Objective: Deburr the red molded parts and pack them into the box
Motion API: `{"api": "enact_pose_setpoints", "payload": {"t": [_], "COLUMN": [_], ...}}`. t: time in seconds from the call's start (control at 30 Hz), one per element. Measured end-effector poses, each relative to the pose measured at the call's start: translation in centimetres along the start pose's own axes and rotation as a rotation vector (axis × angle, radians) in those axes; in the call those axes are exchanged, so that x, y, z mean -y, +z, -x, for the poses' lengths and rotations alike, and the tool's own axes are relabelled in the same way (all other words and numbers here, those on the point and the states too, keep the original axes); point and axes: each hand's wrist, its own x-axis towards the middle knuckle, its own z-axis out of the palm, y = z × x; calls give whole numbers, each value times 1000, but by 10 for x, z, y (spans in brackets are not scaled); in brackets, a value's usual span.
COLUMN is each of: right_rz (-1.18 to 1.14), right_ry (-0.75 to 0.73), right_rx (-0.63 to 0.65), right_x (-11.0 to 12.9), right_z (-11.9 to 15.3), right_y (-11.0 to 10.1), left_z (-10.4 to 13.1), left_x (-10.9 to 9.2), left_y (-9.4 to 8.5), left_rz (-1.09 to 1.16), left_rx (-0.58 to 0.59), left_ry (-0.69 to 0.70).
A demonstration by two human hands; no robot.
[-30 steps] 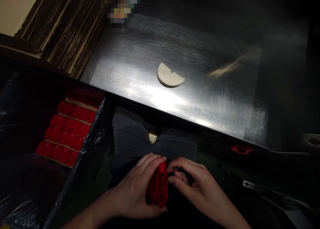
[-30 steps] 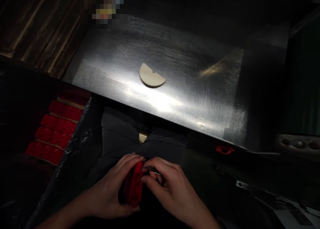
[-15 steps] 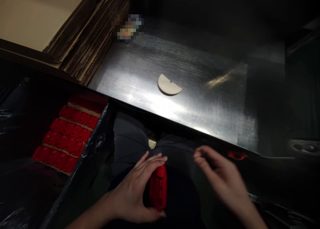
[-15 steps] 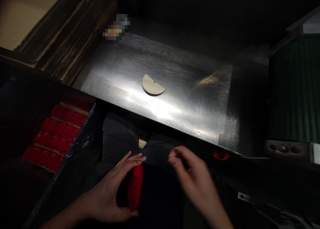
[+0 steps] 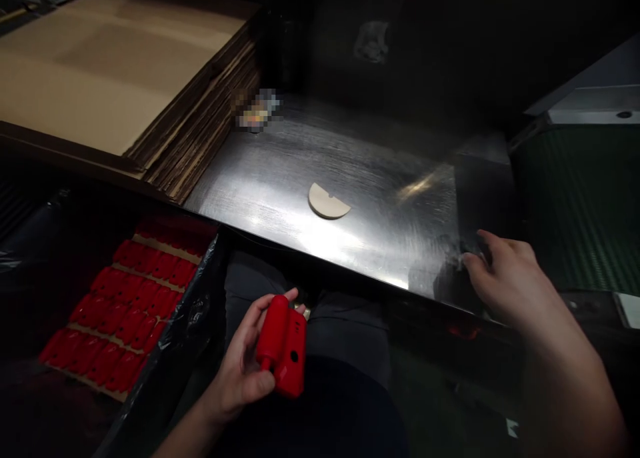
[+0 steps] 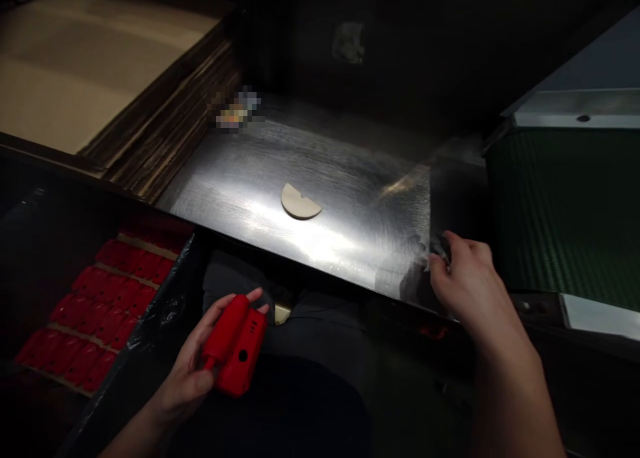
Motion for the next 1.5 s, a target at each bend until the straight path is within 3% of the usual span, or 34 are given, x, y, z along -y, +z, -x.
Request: {"api": "enact_pose_setpoints", "payload": {"t": [0.1,0.2,0.3,0.43,0.53,0.6,0.7,0.83,0.93,1.0,1.07,1.2,1.5], "right_rz": [7,3,-54,-124,-112,-109,-118,-223,-558,-705,-688,-546,-549], "right_ry": [-3,-58,-200,-450,-528,-538,-497,-357,-344,-454,-575,-596,-678], "right_rx": [-6,-59,-110,-80,-62,-68,-98,-46,143,338,422,258,248], "right_x": [9,36,80,154,198,214,214,187,170,167,169,173,173], "right_z": [-9,-5,2,-4,-16,-19,-7,35,80,109,129,144,142], "right_y": [1,-1,5,34,57,65,63,52,47,50,58,73,72], "left_z": [-2,-3,-7,-19,-25,-26,-25,-28,-35,-40,-44,-48,-42], "left_x": [-8,-13,-18,-22,-20,-18,-17,-17,-15,-14,-13,-13,-9], "left_y": [-5,-13,-18,-15,-11,-9,-11,-13,-11,-8,-5,-2,-4], "left_rz": [64,129,140,144,146,115,28,-62,-118,-148,-197,-316,-328], "left_rx": [-15,-26,-81,-184,-256,-288,-318,-387,-424,-440,-468,-523,-560], "left_ry": [35,53,51,59,131,181,235,285,291,294,304,333,309]}}
